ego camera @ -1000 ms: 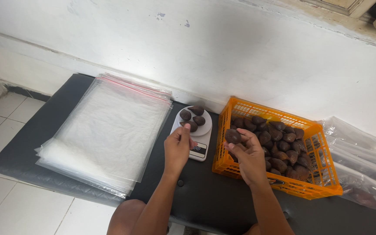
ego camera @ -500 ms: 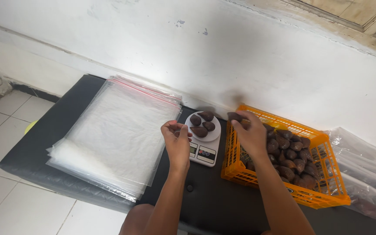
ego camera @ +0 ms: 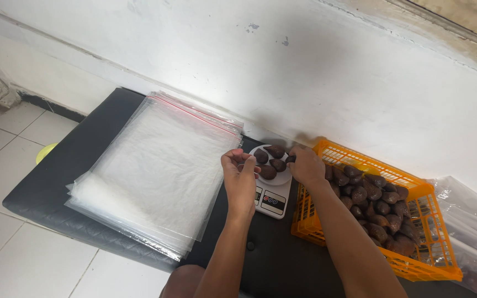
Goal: Weighing fruits on a digital scale and placing them into plastic zip-lock bags
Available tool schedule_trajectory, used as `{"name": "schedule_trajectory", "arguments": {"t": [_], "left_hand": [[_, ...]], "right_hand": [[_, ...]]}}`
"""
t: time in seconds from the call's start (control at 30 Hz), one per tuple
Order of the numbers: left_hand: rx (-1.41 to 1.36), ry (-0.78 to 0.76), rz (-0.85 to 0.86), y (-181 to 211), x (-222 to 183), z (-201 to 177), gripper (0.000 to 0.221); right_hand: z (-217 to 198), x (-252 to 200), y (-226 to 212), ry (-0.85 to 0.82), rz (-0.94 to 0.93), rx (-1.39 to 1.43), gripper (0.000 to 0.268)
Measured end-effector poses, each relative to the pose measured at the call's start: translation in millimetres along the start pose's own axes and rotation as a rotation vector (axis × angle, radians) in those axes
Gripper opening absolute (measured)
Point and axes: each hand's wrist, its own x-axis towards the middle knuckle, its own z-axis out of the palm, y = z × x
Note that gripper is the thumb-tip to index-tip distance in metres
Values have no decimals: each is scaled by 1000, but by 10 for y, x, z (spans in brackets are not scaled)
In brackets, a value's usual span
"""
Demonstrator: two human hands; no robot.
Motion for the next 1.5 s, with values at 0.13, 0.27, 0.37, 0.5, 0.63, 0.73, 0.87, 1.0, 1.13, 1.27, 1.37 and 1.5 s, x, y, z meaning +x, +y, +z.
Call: {"name": "schedule_trajectory", "arguments": {"t": [0.13, 0.27, 0.37, 0.5, 0.63, 0.73, 0.87, 1.0, 1.13, 1.27, 1.37, 1.5], "left_hand": [[-8, -7, -18, 7, -24, 25, 29], [7, -45, -32, -18, -34, 24, 28], [29, -56, -34, -37, -37, 35, 28], [65, -69, -41, -46, -37, 34, 26], [47, -58, -25, -79, -22, 40, 21], [37, -46, 0, -150, 27, 32, 17], [98, -35, 25, -226, 61, -15, 49], [43, 54, -6, -218, 17, 18, 53], [66, 93, 55, -379, 121, -50, 48], [19, 58, 62, -444, 70, -28, 20], [36, 31, 109, -529, -10, -5, 19], [75, 40, 90, -612, -93, 39, 33]], "right_hand": [[-232, -218, -214, -25, -15, -46, 27], [-221, -187, -169, -7, -63, -9, 29], [-124, -95, -13, 0, -93, 32, 34], [-176, -168, -20, 78, -133, 128, 33], [-211, -318, 60, 126, -155, 384, 30], [-307, -538, 155, 258, -234, 538, 22], [-347, -834, 545, 446, -102, 672, 26], [-303, -998, 1161, 812, 66, 1072, 60], [-412, -1123, 1700, 969, 257, 1276, 46], [-274, -1282, 2160, 975, 301, 1117, 33], [27, -1339, 2634, 706, 408, 799, 40], [177, -1322, 2583, 272, 382, 218, 44]]}}
